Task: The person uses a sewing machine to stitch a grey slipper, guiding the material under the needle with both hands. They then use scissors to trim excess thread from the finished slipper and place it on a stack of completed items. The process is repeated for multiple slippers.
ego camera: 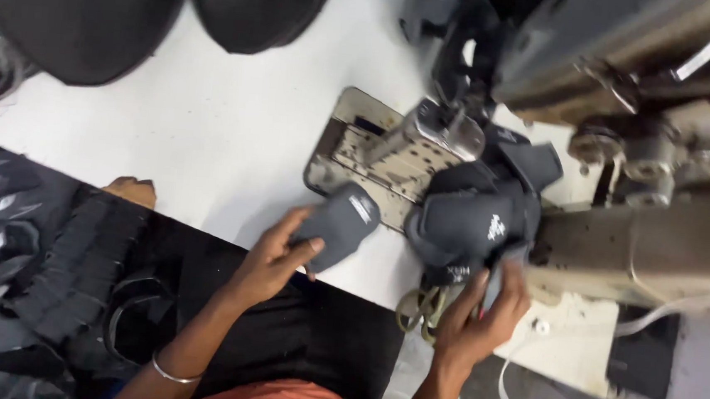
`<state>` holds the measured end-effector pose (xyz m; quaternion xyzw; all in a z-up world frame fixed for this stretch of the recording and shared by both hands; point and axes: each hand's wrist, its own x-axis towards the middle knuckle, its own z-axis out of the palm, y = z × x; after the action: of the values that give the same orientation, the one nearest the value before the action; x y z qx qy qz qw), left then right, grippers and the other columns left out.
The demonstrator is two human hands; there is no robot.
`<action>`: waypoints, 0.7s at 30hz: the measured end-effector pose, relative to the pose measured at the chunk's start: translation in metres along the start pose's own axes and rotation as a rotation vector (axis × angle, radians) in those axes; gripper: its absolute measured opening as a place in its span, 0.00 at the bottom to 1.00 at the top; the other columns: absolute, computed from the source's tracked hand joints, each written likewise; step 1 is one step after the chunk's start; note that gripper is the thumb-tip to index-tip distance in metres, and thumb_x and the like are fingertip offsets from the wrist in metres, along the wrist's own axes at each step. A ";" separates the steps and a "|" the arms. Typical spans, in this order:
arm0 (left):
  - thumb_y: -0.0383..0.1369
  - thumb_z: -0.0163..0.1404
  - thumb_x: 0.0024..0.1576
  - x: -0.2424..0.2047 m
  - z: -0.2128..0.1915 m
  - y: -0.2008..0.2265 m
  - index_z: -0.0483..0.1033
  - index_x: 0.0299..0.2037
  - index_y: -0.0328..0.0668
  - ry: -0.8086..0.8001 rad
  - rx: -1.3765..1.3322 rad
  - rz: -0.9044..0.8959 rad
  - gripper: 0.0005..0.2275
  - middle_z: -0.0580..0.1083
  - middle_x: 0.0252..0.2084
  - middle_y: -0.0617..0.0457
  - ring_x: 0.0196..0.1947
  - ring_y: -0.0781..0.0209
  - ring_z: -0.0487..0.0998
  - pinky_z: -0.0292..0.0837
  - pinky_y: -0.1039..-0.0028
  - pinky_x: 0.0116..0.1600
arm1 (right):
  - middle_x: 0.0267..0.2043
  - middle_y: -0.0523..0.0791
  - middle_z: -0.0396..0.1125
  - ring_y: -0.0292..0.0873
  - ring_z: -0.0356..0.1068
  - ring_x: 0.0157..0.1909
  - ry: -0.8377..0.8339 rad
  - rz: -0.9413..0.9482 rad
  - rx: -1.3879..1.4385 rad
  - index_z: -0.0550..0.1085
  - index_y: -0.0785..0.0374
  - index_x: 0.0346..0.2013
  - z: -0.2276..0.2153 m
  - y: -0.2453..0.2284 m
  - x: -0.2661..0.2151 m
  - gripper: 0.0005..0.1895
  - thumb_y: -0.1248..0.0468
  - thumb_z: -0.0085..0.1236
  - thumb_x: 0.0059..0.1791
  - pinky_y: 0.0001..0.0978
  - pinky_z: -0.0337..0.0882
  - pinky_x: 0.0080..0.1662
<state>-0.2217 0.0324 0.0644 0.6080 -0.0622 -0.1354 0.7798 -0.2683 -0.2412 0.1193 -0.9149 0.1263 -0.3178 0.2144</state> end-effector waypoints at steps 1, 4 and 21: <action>0.34 0.50 0.63 0.001 0.000 0.006 0.66 0.65 0.37 -0.080 -0.022 -0.066 0.21 0.76 0.48 0.51 0.38 0.68 0.78 0.79 0.74 0.35 | 0.60 0.54 0.65 0.49 0.69 0.60 -0.036 0.084 0.189 0.68 0.70 0.63 -0.004 -0.010 -0.010 0.19 0.64 0.52 0.59 0.38 0.71 0.62; 0.35 0.51 0.61 0.012 -0.002 0.045 0.70 0.63 0.39 -0.337 0.148 -0.142 0.20 0.78 0.42 0.51 0.32 0.67 0.78 0.76 0.74 0.34 | 0.54 0.48 0.66 0.41 0.67 0.51 -0.481 0.312 0.845 0.62 0.68 0.63 0.008 -0.018 -0.015 0.31 0.70 0.57 0.45 0.29 0.68 0.51; 0.46 0.65 0.48 0.219 -0.115 0.074 0.61 0.66 0.34 0.204 1.416 0.060 0.39 0.64 0.65 0.39 0.65 0.35 0.62 0.66 0.50 0.61 | 0.23 0.46 0.65 0.37 0.62 0.23 -0.518 0.444 0.521 0.71 0.68 0.40 0.074 -0.053 -0.033 0.13 0.60 0.58 0.50 0.30 0.64 0.25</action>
<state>0.0274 0.0930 0.0922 0.9758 -0.0787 0.0168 0.2033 -0.2411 -0.1593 0.0752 -0.8303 0.1777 -0.0448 0.5264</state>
